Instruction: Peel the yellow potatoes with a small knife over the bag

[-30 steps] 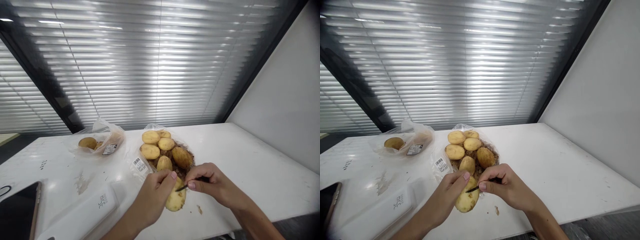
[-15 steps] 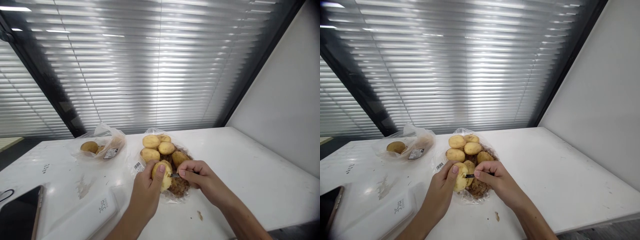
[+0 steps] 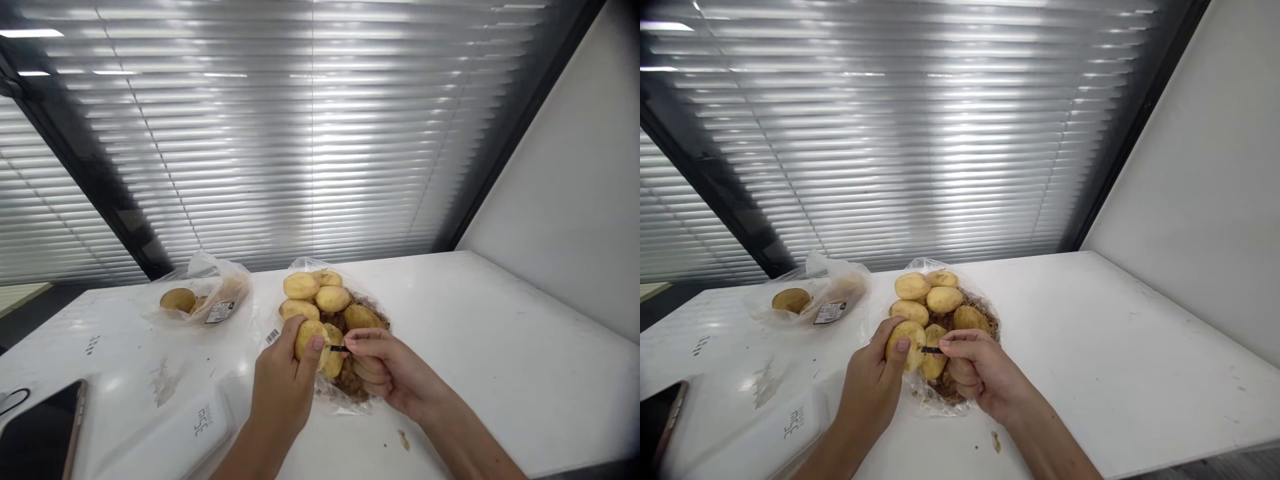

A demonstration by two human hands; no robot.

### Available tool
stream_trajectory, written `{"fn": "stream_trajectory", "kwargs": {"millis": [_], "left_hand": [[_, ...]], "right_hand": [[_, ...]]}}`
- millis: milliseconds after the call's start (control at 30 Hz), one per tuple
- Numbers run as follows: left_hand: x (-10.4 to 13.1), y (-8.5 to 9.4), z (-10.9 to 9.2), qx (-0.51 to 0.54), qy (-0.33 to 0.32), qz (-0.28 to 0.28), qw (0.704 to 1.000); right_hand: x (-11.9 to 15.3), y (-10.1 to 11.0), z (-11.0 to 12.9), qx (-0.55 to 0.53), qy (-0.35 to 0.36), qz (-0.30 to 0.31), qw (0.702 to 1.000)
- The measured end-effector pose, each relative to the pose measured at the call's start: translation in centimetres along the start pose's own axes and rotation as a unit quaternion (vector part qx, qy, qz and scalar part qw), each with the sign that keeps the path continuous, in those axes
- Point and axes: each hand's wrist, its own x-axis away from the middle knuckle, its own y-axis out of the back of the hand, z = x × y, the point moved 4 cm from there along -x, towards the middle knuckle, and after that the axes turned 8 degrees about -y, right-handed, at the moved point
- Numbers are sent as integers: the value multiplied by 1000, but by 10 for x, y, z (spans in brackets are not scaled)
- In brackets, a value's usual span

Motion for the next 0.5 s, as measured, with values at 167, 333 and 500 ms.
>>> {"fn": "stream_trajectory", "kwargs": {"millis": [167, 333, 500], "left_hand": [[0, -1, 1, -25, -6, -3, 1000], [0, -2, 3, -49, -17, -7, 999], [0, -2, 5, -71, -25, -10, 997]], "right_hand": [[-3, 1, -3, -26, -40, 37, 998], [-4, 5, -4, 0, -34, 29, 999], [8, 10, 8, 82, 56, -39, 994]]}}
